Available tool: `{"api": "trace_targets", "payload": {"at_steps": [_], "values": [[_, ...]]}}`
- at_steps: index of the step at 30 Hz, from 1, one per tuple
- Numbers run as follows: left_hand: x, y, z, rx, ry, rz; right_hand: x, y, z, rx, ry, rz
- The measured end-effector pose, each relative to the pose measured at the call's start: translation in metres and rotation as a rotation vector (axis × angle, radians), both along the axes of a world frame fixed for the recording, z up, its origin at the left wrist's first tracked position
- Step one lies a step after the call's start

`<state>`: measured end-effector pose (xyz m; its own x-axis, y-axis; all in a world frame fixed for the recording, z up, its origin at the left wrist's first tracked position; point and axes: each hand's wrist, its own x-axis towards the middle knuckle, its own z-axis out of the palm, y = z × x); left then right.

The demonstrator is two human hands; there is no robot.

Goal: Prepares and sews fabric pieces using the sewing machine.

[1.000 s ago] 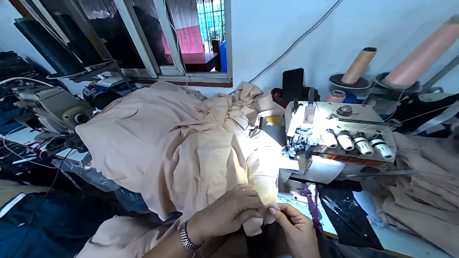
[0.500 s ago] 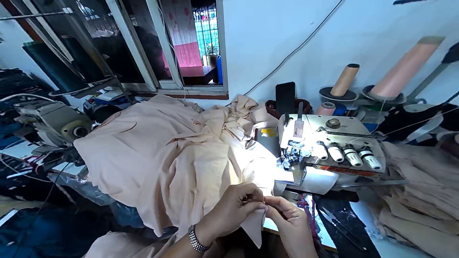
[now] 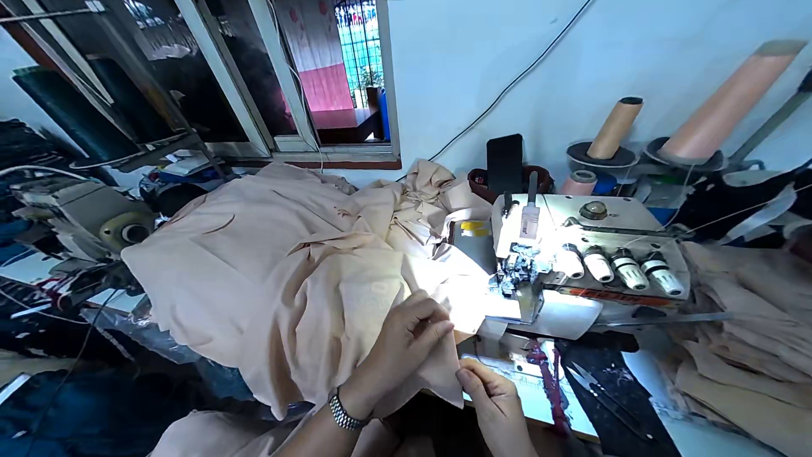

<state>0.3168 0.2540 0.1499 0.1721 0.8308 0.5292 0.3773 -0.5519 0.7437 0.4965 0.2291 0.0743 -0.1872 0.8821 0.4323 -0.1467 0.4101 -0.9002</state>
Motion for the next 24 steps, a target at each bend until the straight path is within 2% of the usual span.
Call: {"api": "trace_targets", "payload": {"at_steps": [5, 9, 13, 17, 20, 22, 24], "values": [[-0.014, 0.008, 0.018, 0.013, -0.072, 0.006, 0.001, -0.003, -0.017, -0.121, -0.03, 0.074], [-0.017, 0.015, 0.03, 0.064, -0.037, 0.001, 0.001, 0.002, -0.006, -0.199, -0.019, 0.029], [-0.015, 0.024, 0.07, 0.087, 0.054, -0.025, 0.014, 0.013, 0.037, -0.085, 0.1, 0.032], [0.0, 0.051, 0.109, 0.243, -0.082, -0.226, 0.044, 0.015, 0.085, 0.141, 0.209, 0.226], [0.018, 0.086, 0.09, 0.312, -0.011, -0.201, 0.051, 0.028, 0.072, 0.018, 0.188, 0.101], [0.027, 0.094, 0.065, 0.237, 0.156, -0.101, 0.051, 0.035, 0.043, -0.098, 0.116, -0.027], [0.036, 0.09, 0.049, 0.094, 0.228, -0.06, 0.052, 0.031, 0.021, -0.19, 0.066, -0.08]]}}
